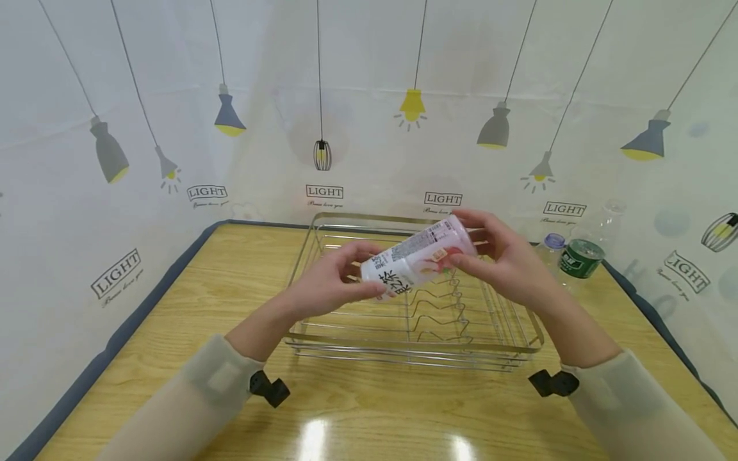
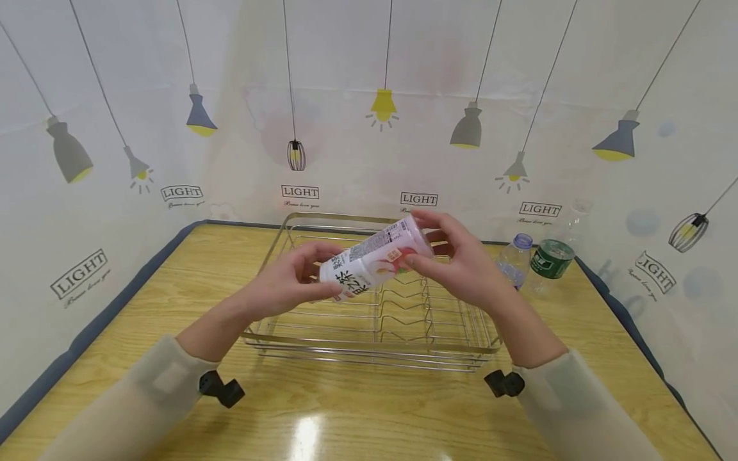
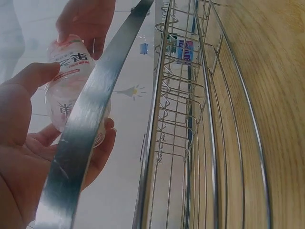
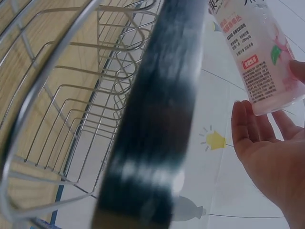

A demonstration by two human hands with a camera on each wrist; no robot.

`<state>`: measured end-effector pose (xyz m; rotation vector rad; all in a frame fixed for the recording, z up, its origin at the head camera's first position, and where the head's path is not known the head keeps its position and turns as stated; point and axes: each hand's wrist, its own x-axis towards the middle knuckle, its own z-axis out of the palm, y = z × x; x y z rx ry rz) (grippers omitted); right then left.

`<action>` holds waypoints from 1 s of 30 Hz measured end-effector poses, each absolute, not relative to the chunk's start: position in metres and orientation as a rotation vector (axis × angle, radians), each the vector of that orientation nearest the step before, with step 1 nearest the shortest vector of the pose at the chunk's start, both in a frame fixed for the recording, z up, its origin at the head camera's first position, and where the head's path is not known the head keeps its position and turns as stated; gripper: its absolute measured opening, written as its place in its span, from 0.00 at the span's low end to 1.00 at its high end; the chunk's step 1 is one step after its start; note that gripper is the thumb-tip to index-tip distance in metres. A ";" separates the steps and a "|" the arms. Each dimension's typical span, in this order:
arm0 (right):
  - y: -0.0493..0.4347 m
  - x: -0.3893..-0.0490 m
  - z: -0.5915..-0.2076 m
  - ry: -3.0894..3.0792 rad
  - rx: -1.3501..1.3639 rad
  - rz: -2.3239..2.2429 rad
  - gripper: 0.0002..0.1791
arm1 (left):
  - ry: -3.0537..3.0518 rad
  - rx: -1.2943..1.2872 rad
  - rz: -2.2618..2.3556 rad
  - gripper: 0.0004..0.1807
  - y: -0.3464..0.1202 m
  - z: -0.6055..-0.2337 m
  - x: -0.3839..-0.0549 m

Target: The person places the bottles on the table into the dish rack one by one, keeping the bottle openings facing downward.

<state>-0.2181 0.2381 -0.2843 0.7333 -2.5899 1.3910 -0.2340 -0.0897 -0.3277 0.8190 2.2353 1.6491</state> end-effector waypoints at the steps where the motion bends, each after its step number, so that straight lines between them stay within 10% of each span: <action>1: 0.237 -0.218 -0.283 -2.585 0.727 1.400 0.39 | 2.223 0.820 1.651 0.33 -0.089 -0.328 -0.234; 30: 0.193 -0.238 -0.276 -2.490 0.736 1.770 0.40 | 2.173 0.708 1.660 0.48 -0.081 -0.327 -0.235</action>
